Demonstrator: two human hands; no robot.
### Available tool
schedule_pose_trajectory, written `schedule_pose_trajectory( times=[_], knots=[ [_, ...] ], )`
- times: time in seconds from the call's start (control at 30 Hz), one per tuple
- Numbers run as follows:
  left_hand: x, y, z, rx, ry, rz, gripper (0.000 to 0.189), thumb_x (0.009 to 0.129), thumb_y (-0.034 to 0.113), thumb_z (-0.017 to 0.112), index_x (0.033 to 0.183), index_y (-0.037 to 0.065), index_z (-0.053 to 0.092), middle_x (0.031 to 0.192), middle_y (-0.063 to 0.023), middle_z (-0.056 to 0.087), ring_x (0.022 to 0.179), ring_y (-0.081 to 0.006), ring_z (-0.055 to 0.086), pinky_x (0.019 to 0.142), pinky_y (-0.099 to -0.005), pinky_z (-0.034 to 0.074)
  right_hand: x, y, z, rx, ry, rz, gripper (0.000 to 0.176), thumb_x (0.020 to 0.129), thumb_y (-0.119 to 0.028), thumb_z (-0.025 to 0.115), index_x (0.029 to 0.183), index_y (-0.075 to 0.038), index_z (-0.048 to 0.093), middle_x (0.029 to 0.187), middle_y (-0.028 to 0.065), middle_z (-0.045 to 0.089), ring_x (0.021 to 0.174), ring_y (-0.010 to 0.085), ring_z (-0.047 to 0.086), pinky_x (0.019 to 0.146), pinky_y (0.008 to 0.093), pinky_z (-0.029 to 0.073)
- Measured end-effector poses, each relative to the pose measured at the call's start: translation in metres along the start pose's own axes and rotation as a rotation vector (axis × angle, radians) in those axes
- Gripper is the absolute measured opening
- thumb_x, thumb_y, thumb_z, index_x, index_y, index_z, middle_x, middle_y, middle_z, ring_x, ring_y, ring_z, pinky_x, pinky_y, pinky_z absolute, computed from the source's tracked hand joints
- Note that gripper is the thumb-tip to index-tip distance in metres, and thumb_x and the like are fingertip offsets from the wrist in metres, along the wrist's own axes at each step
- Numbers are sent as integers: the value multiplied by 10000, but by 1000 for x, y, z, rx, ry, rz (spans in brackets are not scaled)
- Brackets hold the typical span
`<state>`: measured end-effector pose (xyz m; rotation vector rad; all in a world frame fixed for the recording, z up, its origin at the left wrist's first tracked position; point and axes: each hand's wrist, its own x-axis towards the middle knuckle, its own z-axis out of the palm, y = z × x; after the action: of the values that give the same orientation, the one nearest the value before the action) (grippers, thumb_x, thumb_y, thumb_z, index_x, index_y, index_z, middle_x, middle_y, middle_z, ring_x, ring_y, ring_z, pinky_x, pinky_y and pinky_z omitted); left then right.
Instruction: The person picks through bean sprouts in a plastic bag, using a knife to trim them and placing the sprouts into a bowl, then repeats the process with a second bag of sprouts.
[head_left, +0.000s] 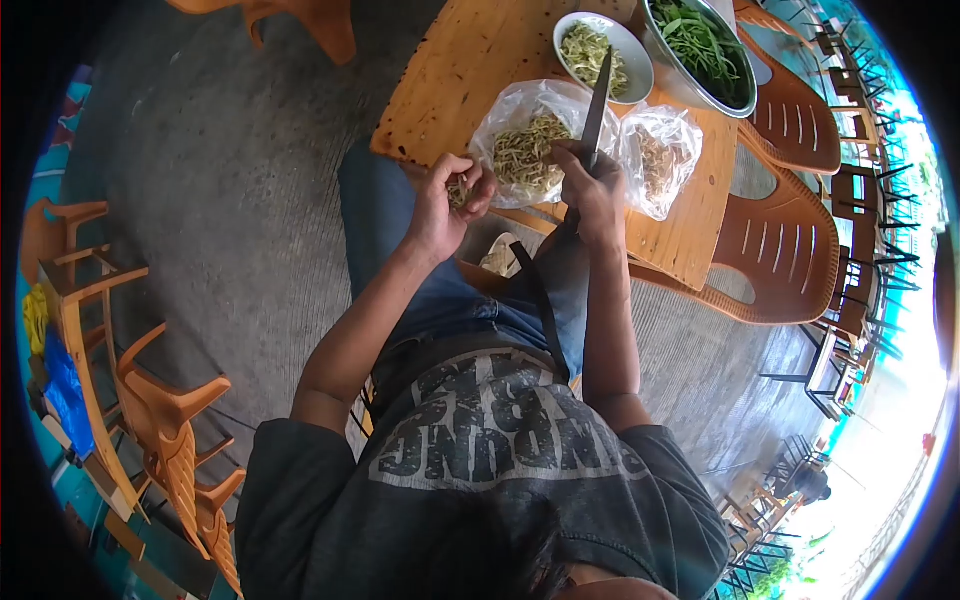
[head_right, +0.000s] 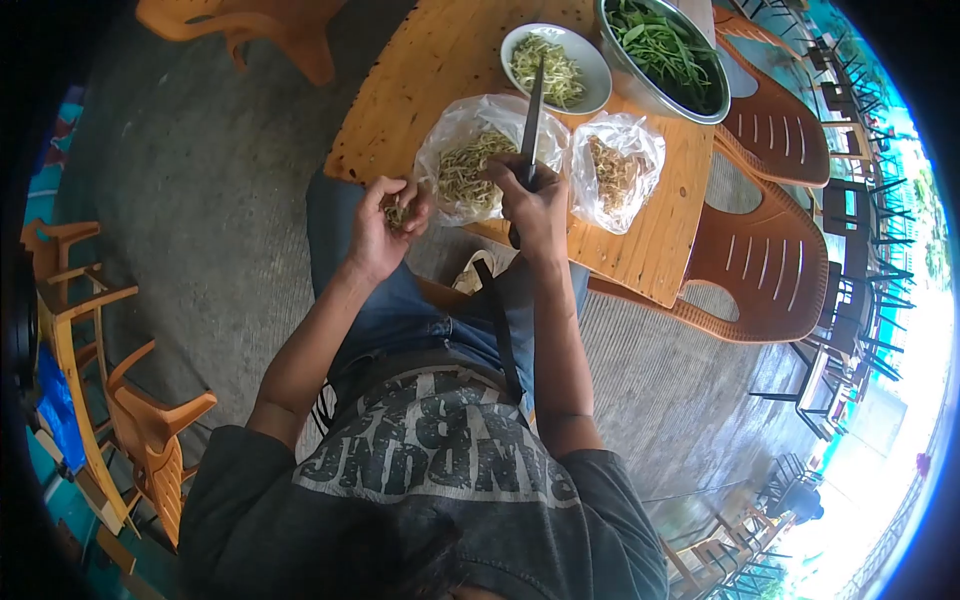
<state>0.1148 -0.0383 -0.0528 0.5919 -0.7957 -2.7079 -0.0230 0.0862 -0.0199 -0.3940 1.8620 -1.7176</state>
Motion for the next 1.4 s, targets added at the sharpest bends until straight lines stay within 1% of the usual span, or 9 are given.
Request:
schedule_pose_trajectory(
  times=[0.1,0.23,0.4,0.5,0.53,0.8,1.03,1.23,1.4],
  knots=[
    [8,3,7,36,18,7,275,908,266,469,681,143,373,684,-25,510,526,-69,357,496,-213,304,4,0,-9,283,-72,90,264,841,-110,625,1057,39,598,829,56,634,451,32,376,408,178,286],
    [21,5,18,38,13,-23,283,936,265,519,701,142,420,707,-20,536,546,-50,384,501,-190,319,2,-4,-14,416,-81,139,256,842,-116,639,1055,22,601,807,19,598,452,19,357,409,170,273],
    [32,6,32,207,-41,-33,189,916,266,585,905,78,599,775,-8,594,578,-16,424,501,-155,333,0,-5,-17,467,-81,160,248,847,-129,653,1053,2,607,795,-12,569,453,9,339,407,170,266],
    [35,0,39,282,-43,-15,203,896,225,618,1001,52,635,808,-4,618,583,1,424,496,-142,326,0,-7,-13,505,-79,132,217,864,-114,638,1045,5,635,559,-67,439,438,16,328,403,187,233],
    [36,-2,41,305,-37,1,210,890,209,627,1023,47,640,817,-4,624,583,6,422,494,-138,322,0,-6,-11,481,-63,117,216,867,-119,636,1045,3,638,553,-69,436,438,14,327,405,188,230],
    [43,-6,39,173,68,-12,175,842,151,686,953,18,665,768,16,625,535,10,404,453,-151,287,-7,1,-4,160,27,22,254,915,-206,588,1048,1,652,555,-65,456,447,15,333,418,189,231],
    [37,-10,38,295,151,27,183,832,163,698,940,19,662,760,14,634,542,8,406,462,-157,287,-26,-7,-5,178,-168,50,414,1000,-353,390,1318,-91,426,614,-51,393,529,35,356,459,194,263],
    [34,-11,42,292,174,16,176,857,180,667,934,22,659,670,59,537,528,16,367,446,-152,264,-24,11,-3,207,-265,-51,357,998,-316,414,1268,-89,464,638,-52,402,575,37,365,512,185,285],
    [33,-12,34,279,142,17,164,836,157,693,941,34,672,755,40,626,551,10,395,479,-160,295,-25,12,-2,166,-258,-51,316,990,-259,450,1250,-81,472,659,-50,407,580,36,363,520,192,301]
  ],
)
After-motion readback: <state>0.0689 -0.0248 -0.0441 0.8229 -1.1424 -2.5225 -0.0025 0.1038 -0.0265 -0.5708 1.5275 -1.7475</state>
